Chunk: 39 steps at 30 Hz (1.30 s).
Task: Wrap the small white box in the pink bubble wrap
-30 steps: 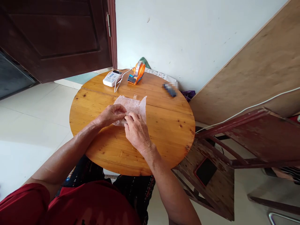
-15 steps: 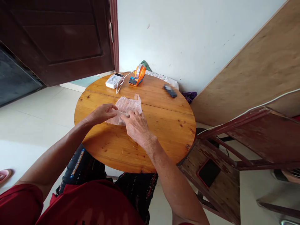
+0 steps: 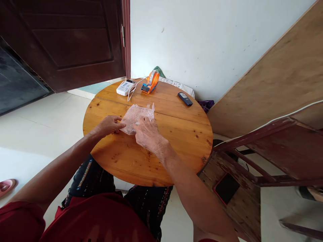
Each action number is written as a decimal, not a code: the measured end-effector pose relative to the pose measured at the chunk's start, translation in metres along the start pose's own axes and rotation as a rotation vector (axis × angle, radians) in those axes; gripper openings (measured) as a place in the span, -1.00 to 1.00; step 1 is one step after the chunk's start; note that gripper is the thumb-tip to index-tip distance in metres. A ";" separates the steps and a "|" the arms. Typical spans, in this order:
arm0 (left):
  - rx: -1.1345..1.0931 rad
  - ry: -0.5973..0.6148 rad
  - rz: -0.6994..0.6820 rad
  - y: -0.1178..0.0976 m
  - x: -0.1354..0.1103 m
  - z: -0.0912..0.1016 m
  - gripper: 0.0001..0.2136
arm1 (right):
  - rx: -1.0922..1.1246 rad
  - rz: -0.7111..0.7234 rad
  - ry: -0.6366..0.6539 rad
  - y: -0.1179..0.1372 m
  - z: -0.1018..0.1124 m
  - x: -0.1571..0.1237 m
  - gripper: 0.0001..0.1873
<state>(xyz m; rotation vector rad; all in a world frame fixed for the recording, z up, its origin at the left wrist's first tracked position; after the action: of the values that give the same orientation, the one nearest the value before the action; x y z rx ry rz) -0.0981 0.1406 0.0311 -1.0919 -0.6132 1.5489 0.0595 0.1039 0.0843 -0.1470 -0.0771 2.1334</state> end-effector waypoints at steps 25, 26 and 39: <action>0.263 0.280 -0.510 -0.069 -0.024 -0.045 -0.95 | 0.318 -0.055 -0.142 -0.027 -0.001 -0.009 -0.68; 0.297 0.300 -0.526 -0.071 -0.025 -0.043 -0.94 | 0.345 -0.068 -0.144 -0.032 -0.003 -0.012 -0.66; 0.575 0.030 -0.681 -0.060 -0.019 -0.055 -0.88 | 0.447 -0.302 -0.405 -0.076 -0.039 -0.041 -0.74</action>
<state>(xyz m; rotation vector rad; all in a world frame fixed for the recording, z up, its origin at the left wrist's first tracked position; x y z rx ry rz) -0.0215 0.1301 0.0632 -0.3986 -0.4136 1.0052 0.1505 0.1101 0.0573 0.5281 0.1336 1.8000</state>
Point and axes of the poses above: each hand's wrist, its own x-axis towards the middle knuckle, its own z-axis out of the back of the hand, y = z × x, the point moved 7 cm from there along x, towards the middle knuckle, and after that the axes turned 2 degrees about -z, right-handed, at the moved point
